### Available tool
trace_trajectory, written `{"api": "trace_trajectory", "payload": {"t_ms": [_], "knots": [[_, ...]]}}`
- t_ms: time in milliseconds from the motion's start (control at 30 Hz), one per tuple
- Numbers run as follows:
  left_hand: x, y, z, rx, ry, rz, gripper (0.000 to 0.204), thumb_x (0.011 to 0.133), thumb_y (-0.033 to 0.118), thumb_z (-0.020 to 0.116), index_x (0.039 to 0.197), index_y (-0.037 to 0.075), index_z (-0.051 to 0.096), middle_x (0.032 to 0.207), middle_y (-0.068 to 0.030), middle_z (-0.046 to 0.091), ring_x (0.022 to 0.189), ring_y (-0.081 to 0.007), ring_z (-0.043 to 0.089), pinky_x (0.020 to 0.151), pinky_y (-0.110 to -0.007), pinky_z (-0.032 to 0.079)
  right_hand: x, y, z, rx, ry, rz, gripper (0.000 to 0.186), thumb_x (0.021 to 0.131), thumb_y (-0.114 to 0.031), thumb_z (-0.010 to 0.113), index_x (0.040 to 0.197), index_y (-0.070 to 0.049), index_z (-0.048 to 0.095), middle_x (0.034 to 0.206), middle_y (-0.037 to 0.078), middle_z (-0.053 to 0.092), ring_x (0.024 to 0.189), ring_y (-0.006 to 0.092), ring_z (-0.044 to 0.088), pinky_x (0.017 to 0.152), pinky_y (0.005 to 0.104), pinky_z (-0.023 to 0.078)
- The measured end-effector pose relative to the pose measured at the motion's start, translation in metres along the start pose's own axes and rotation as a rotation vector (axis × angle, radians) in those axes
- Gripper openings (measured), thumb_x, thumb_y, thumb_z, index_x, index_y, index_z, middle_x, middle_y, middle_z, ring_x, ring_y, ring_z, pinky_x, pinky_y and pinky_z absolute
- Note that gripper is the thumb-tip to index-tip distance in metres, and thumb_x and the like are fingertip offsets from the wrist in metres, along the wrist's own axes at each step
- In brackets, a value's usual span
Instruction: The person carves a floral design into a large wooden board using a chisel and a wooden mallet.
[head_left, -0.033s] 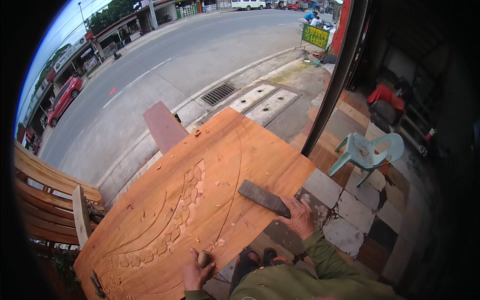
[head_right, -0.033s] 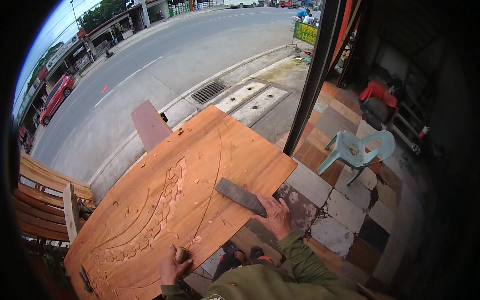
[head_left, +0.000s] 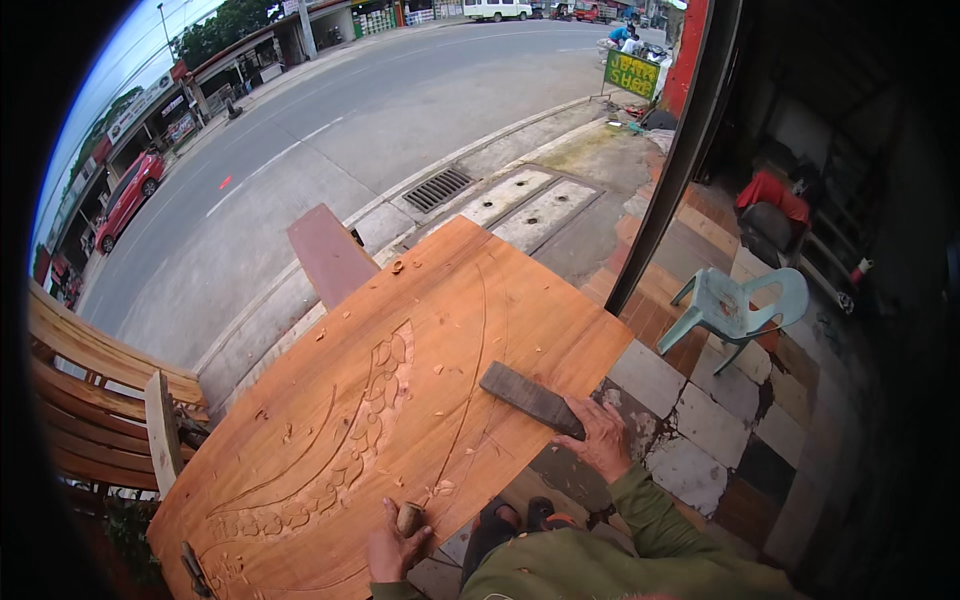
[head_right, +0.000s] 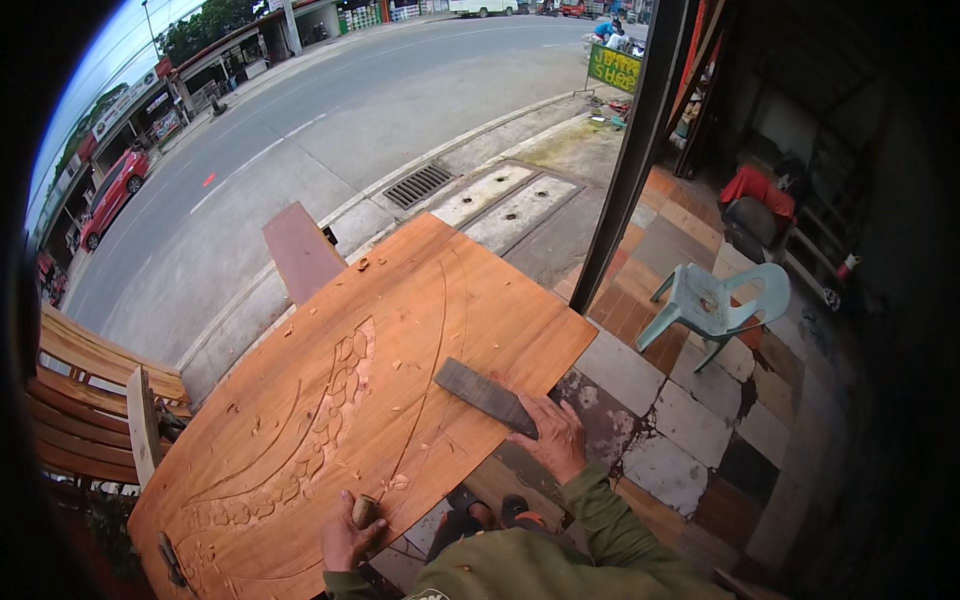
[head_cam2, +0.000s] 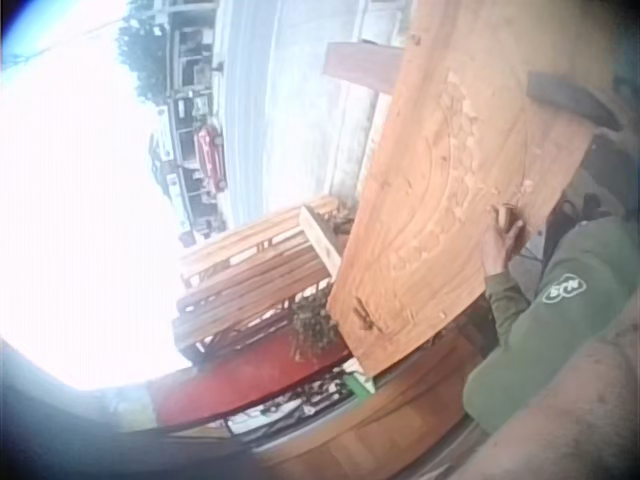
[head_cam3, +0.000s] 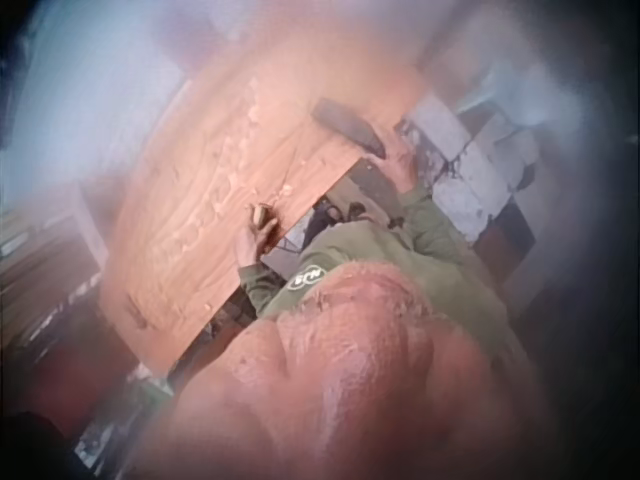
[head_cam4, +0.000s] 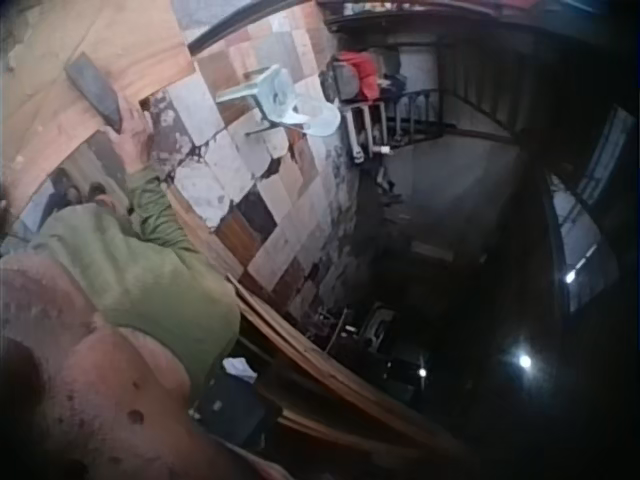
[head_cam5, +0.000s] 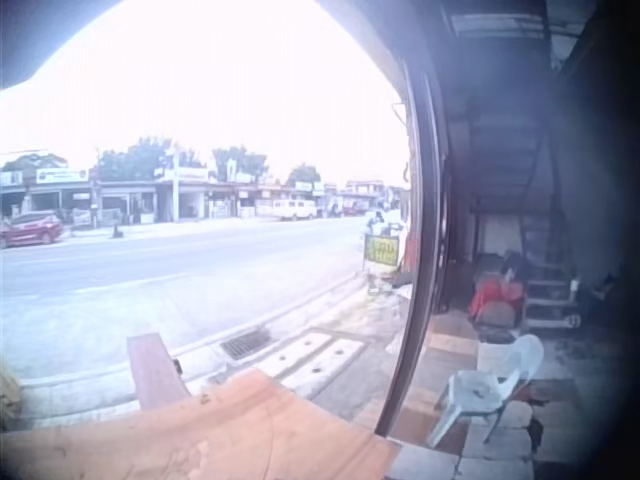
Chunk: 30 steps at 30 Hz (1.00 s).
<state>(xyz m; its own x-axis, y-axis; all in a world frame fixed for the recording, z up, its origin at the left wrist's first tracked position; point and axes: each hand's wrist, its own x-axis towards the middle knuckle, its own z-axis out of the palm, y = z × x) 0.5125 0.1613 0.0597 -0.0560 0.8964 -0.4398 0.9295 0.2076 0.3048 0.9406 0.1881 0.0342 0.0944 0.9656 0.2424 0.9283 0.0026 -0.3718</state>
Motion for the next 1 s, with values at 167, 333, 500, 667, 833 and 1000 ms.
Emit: {"api": "trace_trajectory", "payload": {"t_ms": [167, 333, 500, 667, 833, 1000], "knots": [[0.023, -0.012, -0.017, -0.241, -0.013, -0.1, 0.101, 0.078, 0.061, 0.088, 0.158, 0.01, 0.054, 0.097, -0.0272, 0.077, 0.091, -0.0453, 0.075, 0.08, -0.051, 0.058, 0.004, -0.014, -0.009, 0.019, -0.053, 0.068, 0.087, 0.079, -0.045, 0.092, 0.152, -0.013, 0.058, 0.138, 0.017, 0.07, 0.133, 0.0364, 0.064, 0.109, 0.0463, 0.053], [0.064, -0.023, -0.019, -0.267, 0.383, -0.073, 0.093, 0.081, 0.054, 0.089, 0.157, 0.014, 0.055, 0.098, -0.0249, 0.078, 0.091, -0.0441, 0.075, 0.079, -0.051, 0.057, 0.026, -0.033, -0.025, -0.029, -0.158, 0.115, 0.089, 0.076, -0.04, 0.094, 0.153, -0.014, 0.058, 0.137, 0.017, 0.07, 0.125, 0.0388, 0.067, 0.1, 0.0471, 0.057], [0.094, -0.027, -0.023, -0.202, 0.321, -0.033, 0.099, 0.081, 0.053, 0.089, 0.163, 0.017, 0.046, 0.094, -0.0244, 0.077, 0.09, -0.0445, 0.075, 0.079, -0.051, 0.057, 0.044, -0.024, -0.019, -0.045, -0.174, 0.067, 0.088, 0.073, -0.03, 0.095, 0.151, -0.014, 0.059, 0.137, 0.013, 0.07, 0.119, 0.0366, 0.067, 0.1, 0.047, 0.054], [0.106, -0.006, -0.042, -0.102, 0.102, -0.168, 0.105, 0.081, 0.053, 0.088, 0.168, 0.02, 0.038, 0.111, -0.0199, 0.079, 0.095, -0.0438, 0.075, 0.084, -0.05, 0.057, 0.082, -0.004, -0.006, -0.044, -0.188, -0.013, 0.084, 0.077, -0.035, 0.093, 0.151, -0.014, 0.06, 0.141, 0.01, 0.068, 0.124, 0.0348, 0.064, 0.105, 0.0468, 0.05], [0.118, -0.012, -0.034, -0.177, 0.119, -0.258, 0.108, 0.082, 0.054, 0.088, 0.17, 0.021, 0.034, 0.142, -0.008, 0.071, 0.104, -0.0417, 0.075, 0.09, -0.049, 0.057, 0.135, -0.008, 0.015, -0.01, -0.305, -0.104, 0.084, 0.079, -0.046, 0.09, 0.15, -0.015, 0.06, 0.134, 0.01, 0.068, 0.12, 0.0354, 0.063, 0.103, 0.048, 0.05], [0.121, 0.031, -0.06, -0.145, 0.091, -0.347, 0.1, 0.084, 0.051, 0.086, 0.168, 0.021, 0.039, 0.112, -0.019, 0.08, 0.096, -0.0445, 0.076, 0.081, -0.049, 0.059, 0.157, 0.012, 0.031, -0.052, -0.22, -0.194, 0.093, 0.072, -0.056, 0.091, 0.15, -0.015, 0.061, 0.126, 0.011, 0.068, 0.111, 0.0354, 0.064, 0.099, 0.0489, 0.05]]}}
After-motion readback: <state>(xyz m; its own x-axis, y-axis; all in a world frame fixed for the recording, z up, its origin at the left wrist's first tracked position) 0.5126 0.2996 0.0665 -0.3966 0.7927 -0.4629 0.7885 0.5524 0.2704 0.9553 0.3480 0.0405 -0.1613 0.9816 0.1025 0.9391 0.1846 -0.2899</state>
